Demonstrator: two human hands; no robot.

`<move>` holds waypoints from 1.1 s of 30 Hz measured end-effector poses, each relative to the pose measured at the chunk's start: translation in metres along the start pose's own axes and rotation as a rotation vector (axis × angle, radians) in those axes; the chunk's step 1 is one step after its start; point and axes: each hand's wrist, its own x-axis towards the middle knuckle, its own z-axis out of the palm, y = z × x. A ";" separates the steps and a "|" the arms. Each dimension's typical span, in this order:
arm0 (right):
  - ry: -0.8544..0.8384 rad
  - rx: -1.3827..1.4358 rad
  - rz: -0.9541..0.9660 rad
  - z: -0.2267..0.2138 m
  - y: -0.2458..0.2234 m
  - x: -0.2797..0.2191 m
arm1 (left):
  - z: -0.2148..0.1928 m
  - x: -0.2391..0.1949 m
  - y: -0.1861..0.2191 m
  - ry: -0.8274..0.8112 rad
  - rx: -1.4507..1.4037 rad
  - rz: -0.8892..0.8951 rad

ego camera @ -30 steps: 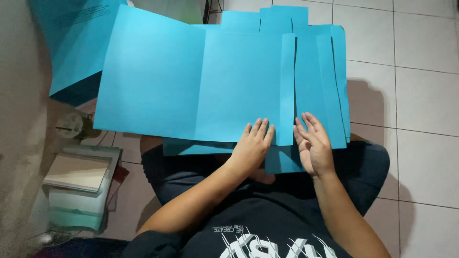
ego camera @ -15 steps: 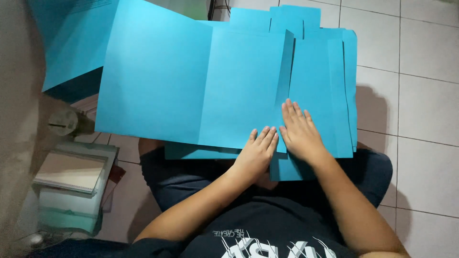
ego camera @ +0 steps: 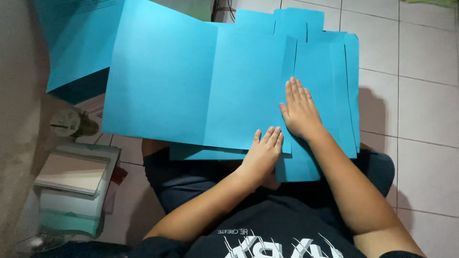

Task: The person sits on the floor and repeatedly folds light blue paper sheets in half by hand. They smooth the creases with their hands and stack the folded sheets on top of a pile to their left.

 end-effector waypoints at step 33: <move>0.501 1.718 0.172 -0.010 0.051 -0.076 | -0.112 -0.031 0.017 0.669 -0.349 0.135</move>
